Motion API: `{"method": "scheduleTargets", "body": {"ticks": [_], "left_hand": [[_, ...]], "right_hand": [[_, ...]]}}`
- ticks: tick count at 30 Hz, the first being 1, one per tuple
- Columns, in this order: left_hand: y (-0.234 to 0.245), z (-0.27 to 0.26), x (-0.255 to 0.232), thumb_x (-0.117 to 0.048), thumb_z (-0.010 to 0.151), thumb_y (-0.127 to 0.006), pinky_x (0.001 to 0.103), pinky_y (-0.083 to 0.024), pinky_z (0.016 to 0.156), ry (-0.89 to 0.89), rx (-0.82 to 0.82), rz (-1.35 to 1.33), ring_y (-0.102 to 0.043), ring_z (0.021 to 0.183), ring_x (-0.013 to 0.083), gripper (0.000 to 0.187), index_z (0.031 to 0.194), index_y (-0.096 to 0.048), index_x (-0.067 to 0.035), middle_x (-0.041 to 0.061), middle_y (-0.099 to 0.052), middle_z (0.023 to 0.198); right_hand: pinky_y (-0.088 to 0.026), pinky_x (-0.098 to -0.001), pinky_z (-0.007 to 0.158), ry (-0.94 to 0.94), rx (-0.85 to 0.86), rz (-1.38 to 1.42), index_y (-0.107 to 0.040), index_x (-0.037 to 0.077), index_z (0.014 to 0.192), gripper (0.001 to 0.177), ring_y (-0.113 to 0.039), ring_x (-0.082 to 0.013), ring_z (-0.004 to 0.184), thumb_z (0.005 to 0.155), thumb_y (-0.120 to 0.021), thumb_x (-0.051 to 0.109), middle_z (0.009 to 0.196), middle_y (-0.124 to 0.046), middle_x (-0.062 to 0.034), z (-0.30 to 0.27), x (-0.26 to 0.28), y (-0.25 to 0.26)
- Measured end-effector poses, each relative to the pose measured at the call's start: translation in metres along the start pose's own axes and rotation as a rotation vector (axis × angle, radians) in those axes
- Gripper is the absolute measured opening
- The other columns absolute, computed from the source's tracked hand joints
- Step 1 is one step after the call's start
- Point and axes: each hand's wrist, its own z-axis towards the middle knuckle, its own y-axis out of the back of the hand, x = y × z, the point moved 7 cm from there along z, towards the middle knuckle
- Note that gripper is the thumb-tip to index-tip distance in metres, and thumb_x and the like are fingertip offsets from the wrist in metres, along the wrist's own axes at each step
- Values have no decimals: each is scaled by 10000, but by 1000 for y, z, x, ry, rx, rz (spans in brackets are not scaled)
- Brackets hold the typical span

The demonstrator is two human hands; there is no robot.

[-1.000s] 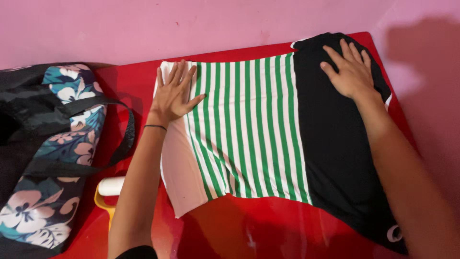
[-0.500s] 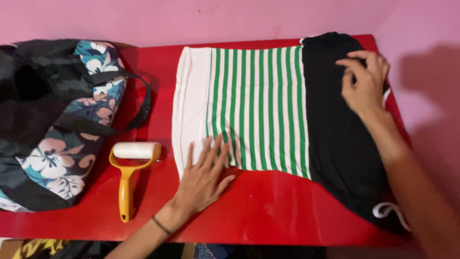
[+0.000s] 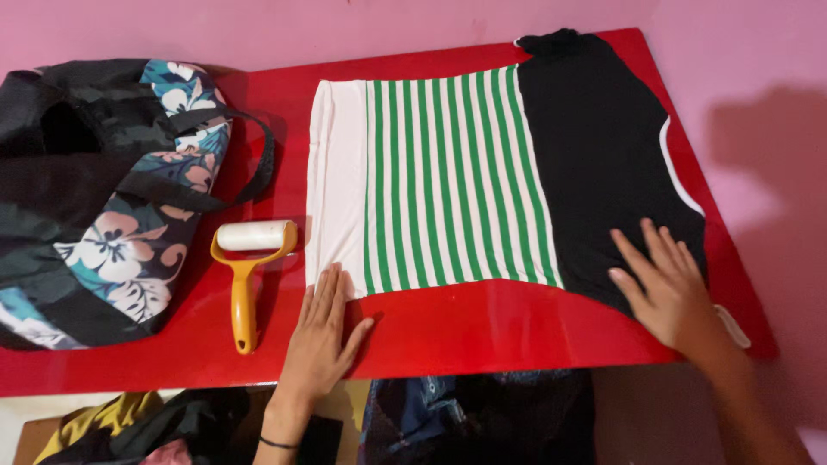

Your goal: The person uses a lint roller to remove lint from a striped t-shirt laid flat on a red table. They roll the sticky roller repeatedly over the shirt's surface, then fold the shirt in half.

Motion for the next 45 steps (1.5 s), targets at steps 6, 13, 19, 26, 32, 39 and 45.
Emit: {"method": "scheduleTargets", "body": {"ticks": [6, 13, 19, 26, 32, 39, 45], "left_hand": [[10, -12, 3, -291, 973, -603, 455, -290, 1213, 30, -32, -52, -352, 1481, 370, 620, 1483, -438, 20, 239, -383, 1586], [17, -20, -4, -223, 946, -632, 435, -398, 1127, 111, -53, -59, -458, 1400, 387, 490, 1387, -566, -21, 209, -480, 1519], [32, -31, -8, -142, 901, -660, 470, -405, 1148, 68, -95, -122, -527, 1343, 371, 441, 1320, -620, -11, 188, -575, 1412], [36, -33, -5, -93, 921, -638, 478, -420, 1126, 6, -184, 28, -585, 1260, 332, 344, 1257, -663, -22, 138, -642, 1296], [36, -32, 6, -111, 915, -670, 451, -471, 937, 92, -208, 97, -600, 1045, 324, 292, 1194, -706, -35, 98, -665, 1223], [33, -20, 5, -92, 892, -686, 435, -468, 915, 62, -241, 142, -605, 1028, 310, 147, 1028, -685, -36, 83, -674, 1181], [43, -38, -5, -44, 743, -714, 439, -470, 893, -8, -223, -40, -588, 994, 343, 224, 915, -571, -27, 136, -669, 1173]], "right_hand": [[-351, -591, 1208, -94, -8, 67, -577, 168, 1433, 512, -402, -504, 1482, 956, -581, 353, 1585, -472, -207, -52, -24, 8], [-372, -585, 1205, -222, -18, -127, -604, 148, 1493, 584, -470, -436, 1472, 948, -659, 350, 1605, -488, -205, -108, -43, 9], [-532, -388, 1058, -288, -14, -98, -709, 218, 1339, 485, -649, -258, 1205, 863, -762, 294, 1334, -656, -79, -149, -54, 22], [-576, -305, 975, -419, 43, -205, -713, 191, 1352, 398, -705, -193, 1076, 958, -755, 152, 1240, -662, -57, -173, -58, 29], [-566, -351, 975, -197, -37, -236, -673, 223, 1342, 563, -673, -271, 1087, 789, -776, 241, 1240, -653, -107, -158, -44, 33], [-575, -372, 863, -421, 37, -69, -670, 274, 1368, 504, -713, -250, 939, 878, -692, 158, 1133, -725, -111, -162, -63, 37], [-574, -373, 842, -512, 136, -152, -665, 192, 1383, 462, -711, -233, 905, 926, -673, 128, 1107, -728, -128, -162, -72, 45]]}}
